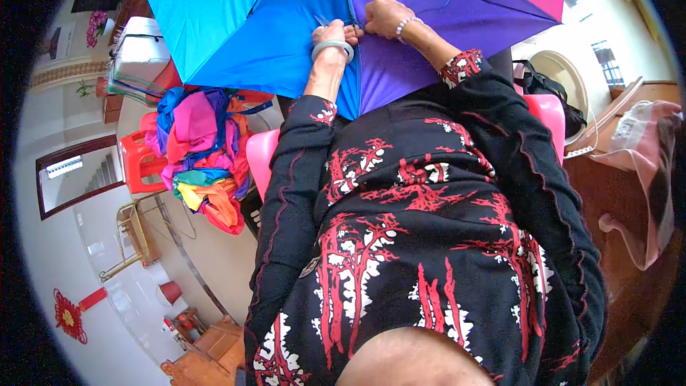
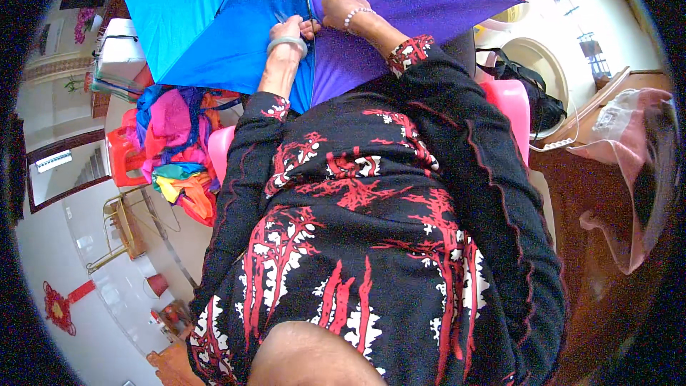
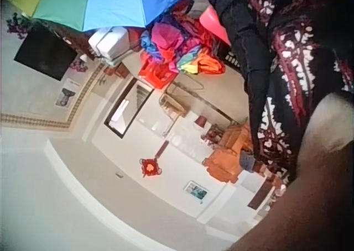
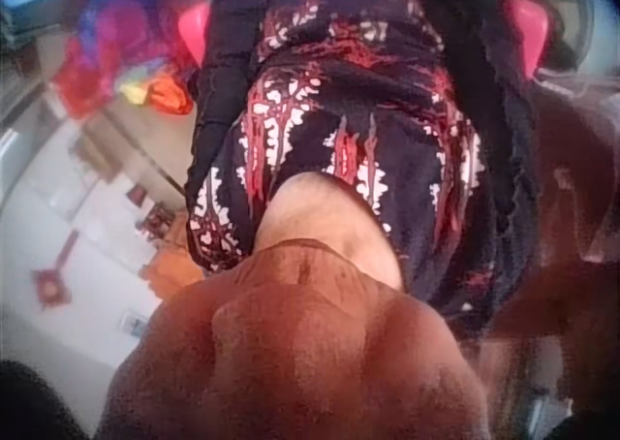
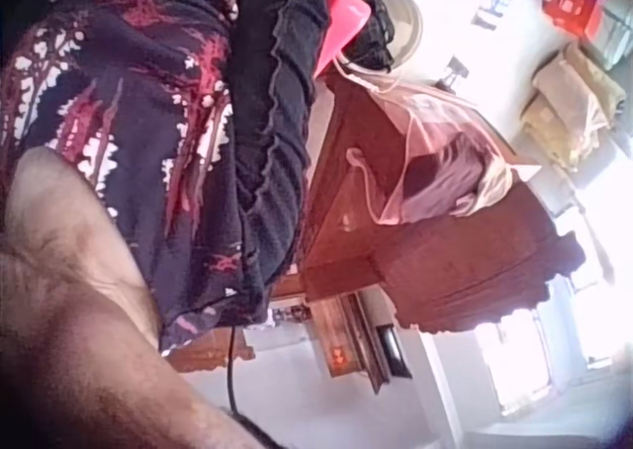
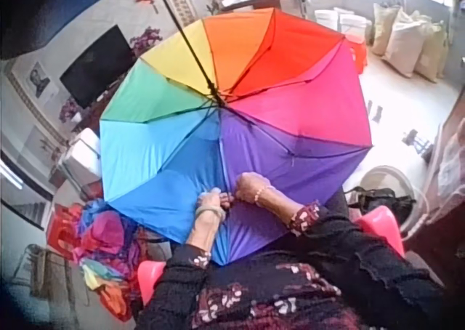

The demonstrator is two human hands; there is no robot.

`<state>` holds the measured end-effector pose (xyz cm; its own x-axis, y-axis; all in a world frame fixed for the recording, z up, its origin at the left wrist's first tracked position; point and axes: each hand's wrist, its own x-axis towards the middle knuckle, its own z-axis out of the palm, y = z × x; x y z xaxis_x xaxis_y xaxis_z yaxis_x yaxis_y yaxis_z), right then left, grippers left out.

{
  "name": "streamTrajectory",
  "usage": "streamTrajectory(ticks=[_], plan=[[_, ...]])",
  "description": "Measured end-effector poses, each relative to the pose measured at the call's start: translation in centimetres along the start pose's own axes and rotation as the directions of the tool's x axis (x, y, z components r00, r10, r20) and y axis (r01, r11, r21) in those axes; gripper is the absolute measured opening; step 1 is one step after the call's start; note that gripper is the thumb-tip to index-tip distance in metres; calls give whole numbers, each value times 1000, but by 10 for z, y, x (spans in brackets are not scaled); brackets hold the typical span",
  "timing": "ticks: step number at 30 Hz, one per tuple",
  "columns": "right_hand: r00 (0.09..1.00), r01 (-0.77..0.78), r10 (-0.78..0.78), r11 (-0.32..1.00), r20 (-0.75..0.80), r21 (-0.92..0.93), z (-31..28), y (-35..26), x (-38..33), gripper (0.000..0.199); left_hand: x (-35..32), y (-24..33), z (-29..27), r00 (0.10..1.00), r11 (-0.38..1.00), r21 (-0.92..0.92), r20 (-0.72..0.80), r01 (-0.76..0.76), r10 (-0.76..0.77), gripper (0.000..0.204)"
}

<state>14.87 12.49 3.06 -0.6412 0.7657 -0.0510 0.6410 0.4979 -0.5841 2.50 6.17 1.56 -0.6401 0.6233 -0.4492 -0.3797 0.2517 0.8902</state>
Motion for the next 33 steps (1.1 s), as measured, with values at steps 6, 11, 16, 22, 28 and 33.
streamTrajectory(ticks=[6,11,16,22,28,33], plan=[[1000,-8,8,1000,18,-5,-2,-1,0,17,3,1,-3,998,1000,20,65,23,-24,15],[999,34,-34,999,1,-7,-5,-3,-2,19,9,-1,-5,986,999,28,159,39,-43,14],[996,45,-46,999,81,15,-7,-4,3,18,4,3,-4,984,998,32,170,45,-50,12],[988,69,-52,991,-145,112,2,9,22,23,-4,9,0,986,996,76,153,52,-64,11],[998,44,-42,998,45,-43,-10,-9,13,24,10,5,-11,954,991,-23,277,129,-118,13],[964,-206,80,828,253,521,-9,-6,-1,15,2,7,-5,972,996,18,215,88,-90,13]])
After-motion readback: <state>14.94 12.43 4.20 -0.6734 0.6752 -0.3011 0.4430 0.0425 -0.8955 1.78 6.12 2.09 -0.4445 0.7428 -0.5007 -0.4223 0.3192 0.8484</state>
